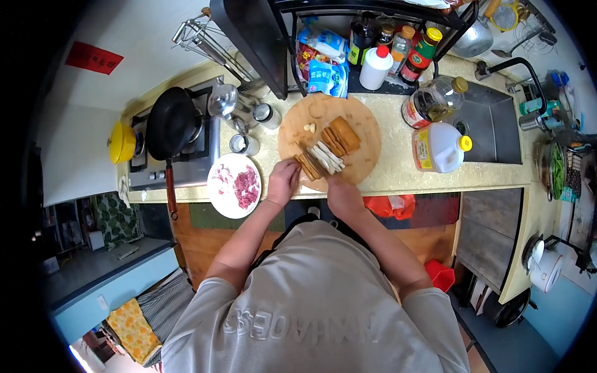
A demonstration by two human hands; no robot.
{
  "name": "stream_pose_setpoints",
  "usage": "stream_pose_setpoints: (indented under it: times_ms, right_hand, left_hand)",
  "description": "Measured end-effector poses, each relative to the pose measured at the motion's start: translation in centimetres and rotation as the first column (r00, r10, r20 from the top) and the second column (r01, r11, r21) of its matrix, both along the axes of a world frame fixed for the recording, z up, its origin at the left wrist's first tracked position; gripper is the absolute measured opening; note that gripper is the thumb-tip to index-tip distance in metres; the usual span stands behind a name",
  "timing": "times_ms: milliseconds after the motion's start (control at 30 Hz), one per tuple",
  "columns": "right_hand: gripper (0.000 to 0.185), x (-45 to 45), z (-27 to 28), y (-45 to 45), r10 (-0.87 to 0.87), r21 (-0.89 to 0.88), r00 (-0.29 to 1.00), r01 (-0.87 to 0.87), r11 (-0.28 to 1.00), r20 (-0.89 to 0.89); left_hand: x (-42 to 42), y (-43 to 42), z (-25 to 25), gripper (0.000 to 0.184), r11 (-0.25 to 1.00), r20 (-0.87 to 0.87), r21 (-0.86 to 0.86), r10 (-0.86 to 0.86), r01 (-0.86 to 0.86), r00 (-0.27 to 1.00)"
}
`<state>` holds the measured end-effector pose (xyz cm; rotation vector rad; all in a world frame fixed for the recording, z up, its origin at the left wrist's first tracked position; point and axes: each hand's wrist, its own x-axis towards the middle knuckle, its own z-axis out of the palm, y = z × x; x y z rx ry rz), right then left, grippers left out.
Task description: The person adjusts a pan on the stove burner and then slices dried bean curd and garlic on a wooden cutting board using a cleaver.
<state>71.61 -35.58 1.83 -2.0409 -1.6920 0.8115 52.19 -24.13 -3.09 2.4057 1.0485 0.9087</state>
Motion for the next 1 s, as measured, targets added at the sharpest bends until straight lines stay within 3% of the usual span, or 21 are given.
stream_pose_setpoints:
  times_ms: [33, 133, 233, 733, 833, 1000]
  right_hand:
    - [0.018, -0.1, 0.0, 0.0, 0.008, -0.011, 1.000, -0.008, 1.000, 0.020]
    - [0.014, -0.6, 0.5, 0.3, 0.007, -0.060, 0.999, -0.004, 0.998, 0.050]
    - [0.014, -0.8, -0.5, 0.3, 0.032, -0.071, 0.996, -0.026, 0.997, 0.082]
    - [0.015, -2.0, -0.6, 0.9, 0.086, -0.079, 0.985, -0.075, 0.994, 0.147]
    - [0.016, -2.6, -1.8, 2.4, 0.100, -0.275, 0.988, -0.064, 0.959, 0.119]
    - [0.018, -1.2, -2.1, 2.7, 0.038, -0.282, 0.998, -0.022, 0.959, 0.052]
  left_hand:
    - [-0.4, 0.3, 0.2, 0.023, 0.992, -0.062, -0.042, -0.119, 0.117, 0.991]
    - [-0.7, 1.6, 0.5, 0.027, 0.929, -0.212, 0.047, -0.350, 0.367, 0.913]
    - [-0.6, 1.9, 0.1, 0.031, 0.910, -0.288, 0.069, -0.374, 0.409, 0.882]
    - [-0.6, 1.8, -0.5, 0.031, 0.922, -0.310, 0.022, -0.362, 0.387, 0.879]
    - [-0.5, 1.7, -0.8, 0.033, 0.926, -0.320, 0.040, -0.343, 0.374, 0.883]
    - [-0.6, 1.6, -0.7, 0.033, 0.929, -0.305, 0.051, -0.336, 0.368, 0.891]
